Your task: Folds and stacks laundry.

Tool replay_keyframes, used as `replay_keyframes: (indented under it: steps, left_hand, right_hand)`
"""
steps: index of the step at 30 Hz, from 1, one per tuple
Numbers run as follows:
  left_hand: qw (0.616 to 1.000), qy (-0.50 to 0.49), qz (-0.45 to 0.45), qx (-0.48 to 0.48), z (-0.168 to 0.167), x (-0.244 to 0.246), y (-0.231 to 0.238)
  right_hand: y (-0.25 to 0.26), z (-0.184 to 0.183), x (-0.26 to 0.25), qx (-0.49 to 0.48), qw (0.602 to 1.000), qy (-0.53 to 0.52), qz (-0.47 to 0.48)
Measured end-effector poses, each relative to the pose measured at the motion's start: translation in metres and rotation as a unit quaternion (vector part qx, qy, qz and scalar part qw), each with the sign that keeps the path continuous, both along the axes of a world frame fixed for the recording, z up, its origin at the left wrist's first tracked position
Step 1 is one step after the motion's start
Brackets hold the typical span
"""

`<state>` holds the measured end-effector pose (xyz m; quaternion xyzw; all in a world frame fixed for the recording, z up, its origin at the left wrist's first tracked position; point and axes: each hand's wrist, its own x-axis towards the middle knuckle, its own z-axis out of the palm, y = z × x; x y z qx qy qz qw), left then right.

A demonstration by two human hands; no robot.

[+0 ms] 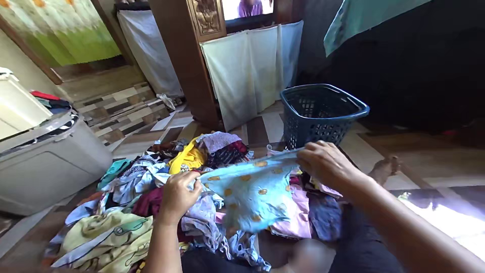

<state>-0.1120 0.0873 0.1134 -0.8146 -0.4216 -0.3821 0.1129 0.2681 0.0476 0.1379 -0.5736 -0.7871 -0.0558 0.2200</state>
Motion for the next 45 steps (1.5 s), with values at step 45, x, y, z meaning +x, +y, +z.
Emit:
replay_keyframes:
  steps: [45]
  left_hand:
    - [0.593,-0.372,-0.153,-0.698,-0.166,0.081,-0.048]
  right_hand:
    - [0.014,0.017,-0.092,-0.106,0.698,0.696,0.132]
